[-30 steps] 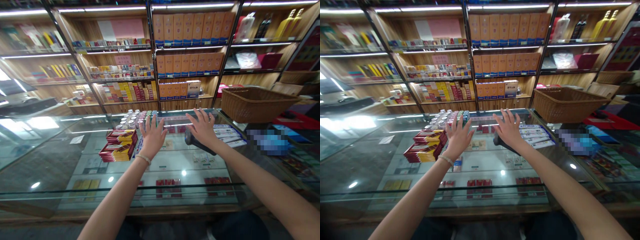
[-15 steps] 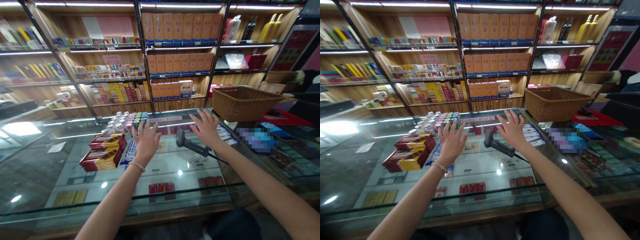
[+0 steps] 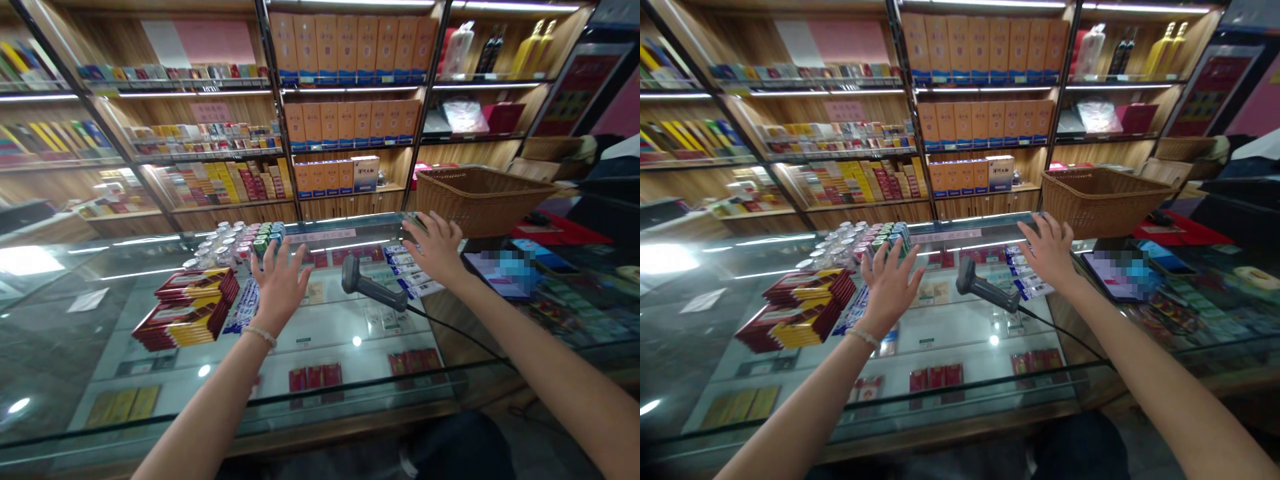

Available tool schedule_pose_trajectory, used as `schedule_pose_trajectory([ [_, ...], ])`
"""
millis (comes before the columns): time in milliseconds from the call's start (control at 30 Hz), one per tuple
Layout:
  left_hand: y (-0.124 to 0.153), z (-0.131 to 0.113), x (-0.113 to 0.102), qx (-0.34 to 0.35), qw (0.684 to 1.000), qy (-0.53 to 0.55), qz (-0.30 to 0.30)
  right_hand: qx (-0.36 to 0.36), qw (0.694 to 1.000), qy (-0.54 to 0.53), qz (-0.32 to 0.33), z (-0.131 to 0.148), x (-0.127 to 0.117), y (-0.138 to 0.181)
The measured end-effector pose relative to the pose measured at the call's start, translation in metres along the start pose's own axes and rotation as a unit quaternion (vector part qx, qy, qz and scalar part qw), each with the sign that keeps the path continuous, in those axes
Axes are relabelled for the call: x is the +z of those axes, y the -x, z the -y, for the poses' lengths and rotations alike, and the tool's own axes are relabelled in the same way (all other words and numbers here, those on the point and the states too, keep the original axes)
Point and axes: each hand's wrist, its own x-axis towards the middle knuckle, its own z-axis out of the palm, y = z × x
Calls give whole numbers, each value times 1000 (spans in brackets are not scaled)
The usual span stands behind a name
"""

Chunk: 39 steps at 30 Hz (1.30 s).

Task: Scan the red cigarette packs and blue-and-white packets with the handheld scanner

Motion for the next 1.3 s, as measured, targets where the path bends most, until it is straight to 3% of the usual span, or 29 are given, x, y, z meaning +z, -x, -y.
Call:
schedule_pose_trajectory([
  [267, -8, -4, -7, 2, 1000, -14, -12, 58, 998, 14, -10, -46, 2, -9],
  [667, -17, -12, -8, 1, 1000, 6, -9, 71, 995, 52, 35, -76, 14, 8],
  [933, -51, -67, -14, 41, 998, 41, 31, 52, 993, 48, 91, -91, 12, 13],
  [1300, -85, -154, 23, 133, 983, 60, 114, 64, 982, 48, 169, -101, 14, 17],
])
